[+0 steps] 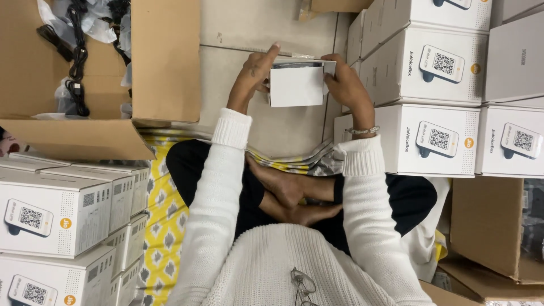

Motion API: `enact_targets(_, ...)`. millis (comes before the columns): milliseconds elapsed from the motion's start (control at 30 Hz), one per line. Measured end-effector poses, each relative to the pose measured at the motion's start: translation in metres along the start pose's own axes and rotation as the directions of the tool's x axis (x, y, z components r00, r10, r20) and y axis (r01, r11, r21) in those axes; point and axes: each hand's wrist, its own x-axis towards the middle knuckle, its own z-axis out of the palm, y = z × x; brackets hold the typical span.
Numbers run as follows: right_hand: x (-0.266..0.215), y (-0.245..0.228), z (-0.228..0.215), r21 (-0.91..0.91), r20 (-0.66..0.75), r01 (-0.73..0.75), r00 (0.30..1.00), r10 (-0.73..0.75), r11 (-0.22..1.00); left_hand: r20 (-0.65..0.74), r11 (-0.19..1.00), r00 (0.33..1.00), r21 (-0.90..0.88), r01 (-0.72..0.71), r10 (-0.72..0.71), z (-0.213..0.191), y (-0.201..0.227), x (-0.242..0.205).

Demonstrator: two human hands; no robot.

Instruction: The person packs electronic devices into retail boxes and shipping containers.

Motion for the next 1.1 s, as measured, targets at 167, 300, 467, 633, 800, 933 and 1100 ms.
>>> enact_targets(167,0.014,-0.015,0.001,-0.039,-0.087,0.011,0.996,-0.014,0.999,0.016,0.961,0.967,0.112,-0.253,0.253,-0.001,-0.035,0.031)
enact_targets(300,0.036,0.003,0.011,-0.084,-0.125,-0.019,0.992,0.009,0.996,-0.065,0.892,0.914,0.257,-0.373,0.401,0.004,-0.040,0.035)
enact_targets(467,0.048,0.022,0.014,-0.145,-0.130,0.020,0.991,-0.039,0.989,-0.222,0.801,0.857,0.518,-0.300,0.465,0.018,-0.050,0.052)
enact_targets(633,0.019,-0.004,0.019,-0.077,-0.144,-0.058,0.988,0.047,0.995,-0.167,0.775,0.868,0.551,-0.311,0.467,0.021,-0.048,0.017)
enact_targets(800,-0.024,0.007,0.050,0.085,-0.279,0.053,0.960,-0.027,0.995,0.061,0.634,0.703,0.382,-0.672,0.709,0.002,-0.105,-0.001)
enact_targets(933,-0.052,0.029,0.088,0.073,-0.332,0.266,0.915,-0.228,0.961,0.290,0.542,0.761,0.560,-0.627,0.581,-0.007,-0.117,-0.027)
enact_targets(1100,-0.035,0.051,0.134,0.399,-0.474,0.202,0.880,0.013,0.894,0.200,0.574,0.736,0.508,-0.643,0.647,0.028,-0.152,-0.026)
